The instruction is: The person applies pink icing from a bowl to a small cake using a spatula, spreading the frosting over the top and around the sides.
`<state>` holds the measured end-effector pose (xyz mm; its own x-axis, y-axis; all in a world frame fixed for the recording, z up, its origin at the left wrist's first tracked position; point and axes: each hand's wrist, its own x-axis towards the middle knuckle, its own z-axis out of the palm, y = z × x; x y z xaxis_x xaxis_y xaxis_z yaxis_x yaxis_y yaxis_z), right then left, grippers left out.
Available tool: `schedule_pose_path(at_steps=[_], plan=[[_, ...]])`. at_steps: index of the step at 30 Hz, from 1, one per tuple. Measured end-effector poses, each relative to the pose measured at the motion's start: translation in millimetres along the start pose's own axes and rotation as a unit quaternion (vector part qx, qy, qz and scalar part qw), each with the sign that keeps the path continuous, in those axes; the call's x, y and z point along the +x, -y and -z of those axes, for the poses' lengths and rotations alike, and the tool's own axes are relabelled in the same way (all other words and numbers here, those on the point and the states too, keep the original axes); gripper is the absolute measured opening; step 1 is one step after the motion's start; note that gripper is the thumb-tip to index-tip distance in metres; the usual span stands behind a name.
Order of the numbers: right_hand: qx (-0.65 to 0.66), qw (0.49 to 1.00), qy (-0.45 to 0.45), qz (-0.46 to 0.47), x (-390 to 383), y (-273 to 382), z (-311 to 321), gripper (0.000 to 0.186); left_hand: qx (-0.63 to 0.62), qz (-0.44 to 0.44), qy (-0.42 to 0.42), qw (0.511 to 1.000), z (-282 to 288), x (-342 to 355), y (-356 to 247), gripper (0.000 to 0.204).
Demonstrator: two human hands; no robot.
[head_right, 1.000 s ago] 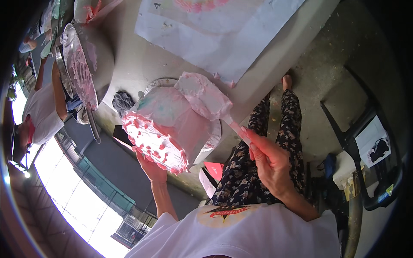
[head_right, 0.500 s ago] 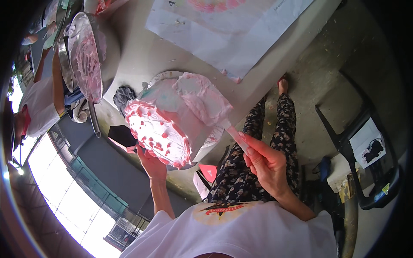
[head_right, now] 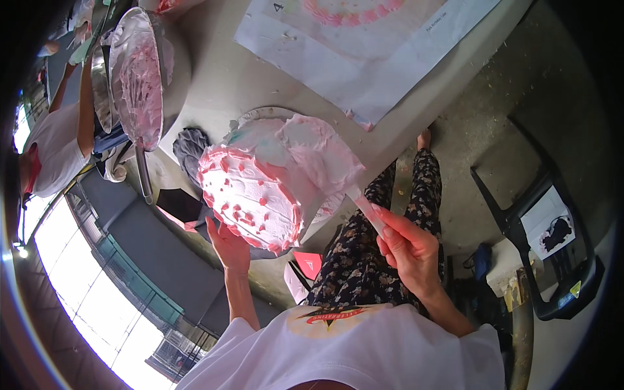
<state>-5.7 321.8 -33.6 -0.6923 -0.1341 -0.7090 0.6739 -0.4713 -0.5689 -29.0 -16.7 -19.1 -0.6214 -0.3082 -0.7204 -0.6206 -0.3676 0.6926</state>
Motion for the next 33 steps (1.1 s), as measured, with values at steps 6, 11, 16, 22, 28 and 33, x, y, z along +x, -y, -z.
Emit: schedule_pose_path(at_steps=[6,11,16,22,28,33], plan=[[0.010,1.000,0.017,0.000,-5.7,5.8,-0.5,0.028,-0.016,-0.003,0.012,1.000,3.8,-0.1,0.5,0.061],[0.019,0.999,0.011,0.045,2.6,25.7,-2.8,0.028,0.019,-0.085,-0.034,0.996,-3.7,-0.8,-6.3,0.057],[-0.133,0.963,-0.023,0.232,19.0,93.4,-35.5,0.026,0.381,-0.557,-0.104,0.730,-27.1,-15.1,-88.8,0.044],[-0.385,0.821,-0.020,0.421,46.4,170.4,-116.5,0.028,0.579,-0.484,-0.194,0.627,-50.2,33.9,-177.3,0.038],[-0.507,0.717,-0.002,0.478,91.1,196.6,-163.6,0.023,0.568,-0.305,-0.116,0.755,-63.2,56.8,-174.6,0.037],[-0.596,0.668,0.027,0.445,122.2,208.7,-191.8,0.021,0.544,-0.389,-0.128,0.732,-55.8,55.5,-176.2,0.031]])
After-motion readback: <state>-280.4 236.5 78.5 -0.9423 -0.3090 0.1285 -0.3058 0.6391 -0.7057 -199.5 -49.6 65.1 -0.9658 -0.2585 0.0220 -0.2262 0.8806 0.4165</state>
